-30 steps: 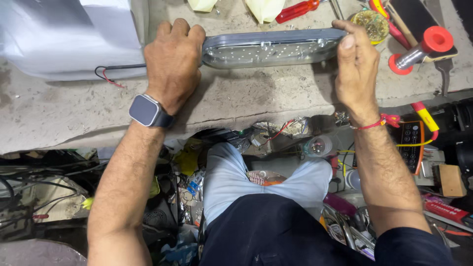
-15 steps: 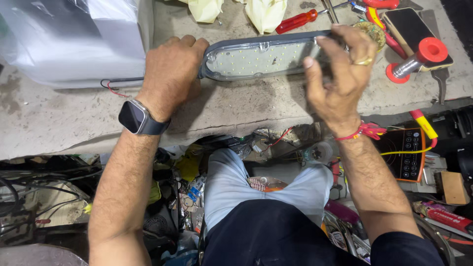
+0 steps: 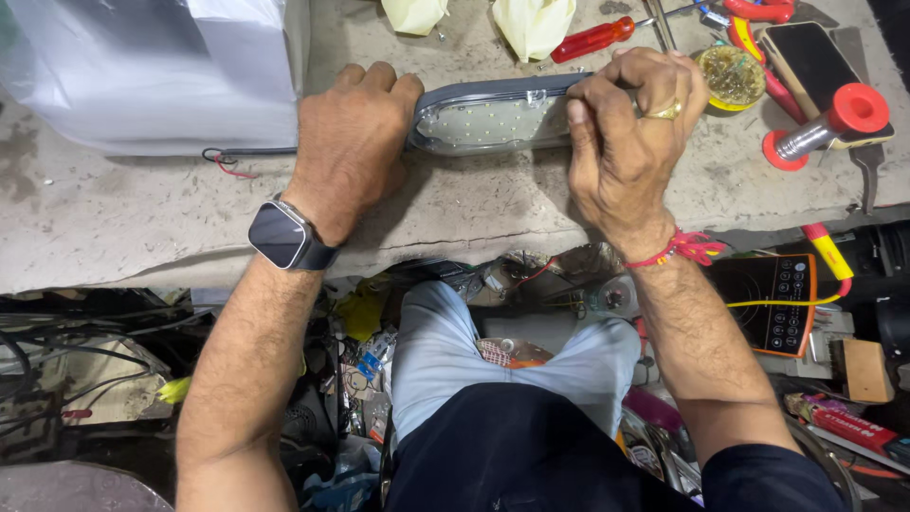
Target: The person uses a screwdriver to remove screws from a rectangular LED light fixture, then uses pliers to cut wires inside the fixture. The person flips the fixture over and continues to remove screws and separate the cover.
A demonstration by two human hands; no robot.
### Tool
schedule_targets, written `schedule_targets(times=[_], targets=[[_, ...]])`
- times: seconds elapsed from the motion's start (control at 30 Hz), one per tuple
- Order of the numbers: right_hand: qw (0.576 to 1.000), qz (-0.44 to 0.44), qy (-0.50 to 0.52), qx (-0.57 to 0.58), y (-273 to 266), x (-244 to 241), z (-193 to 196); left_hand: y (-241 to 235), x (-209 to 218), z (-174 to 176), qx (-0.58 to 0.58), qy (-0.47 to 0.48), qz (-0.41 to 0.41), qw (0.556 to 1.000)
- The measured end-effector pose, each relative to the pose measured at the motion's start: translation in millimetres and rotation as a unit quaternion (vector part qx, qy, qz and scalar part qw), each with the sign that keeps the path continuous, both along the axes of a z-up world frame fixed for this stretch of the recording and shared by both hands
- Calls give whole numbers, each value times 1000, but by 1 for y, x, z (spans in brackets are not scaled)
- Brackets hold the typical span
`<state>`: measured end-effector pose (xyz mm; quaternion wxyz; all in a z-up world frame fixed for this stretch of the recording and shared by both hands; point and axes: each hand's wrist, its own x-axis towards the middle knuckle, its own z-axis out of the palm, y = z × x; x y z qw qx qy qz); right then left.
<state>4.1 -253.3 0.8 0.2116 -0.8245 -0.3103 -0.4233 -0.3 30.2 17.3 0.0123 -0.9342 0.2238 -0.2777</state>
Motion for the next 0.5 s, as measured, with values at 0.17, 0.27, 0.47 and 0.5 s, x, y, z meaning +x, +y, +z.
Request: schedule_targets(times=[0.17, 0.27, 0.47, 0.5], targets=[[999, -33, -33, -2, 9, 3, -5, -3, -2, -1, -11, -24, 7, 1000], [998, -33, -47, -12, 16, 4, -5, -2, 0, -7, -15, -43, 3, 999], [998, -34, -33, -28, 9, 1, -2, -2, 4, -12, -17, -30, 19, 999], [998, -29, -39, -29, 8, -1, -2, -2, 3, -11, -15, -33, 17, 999]])
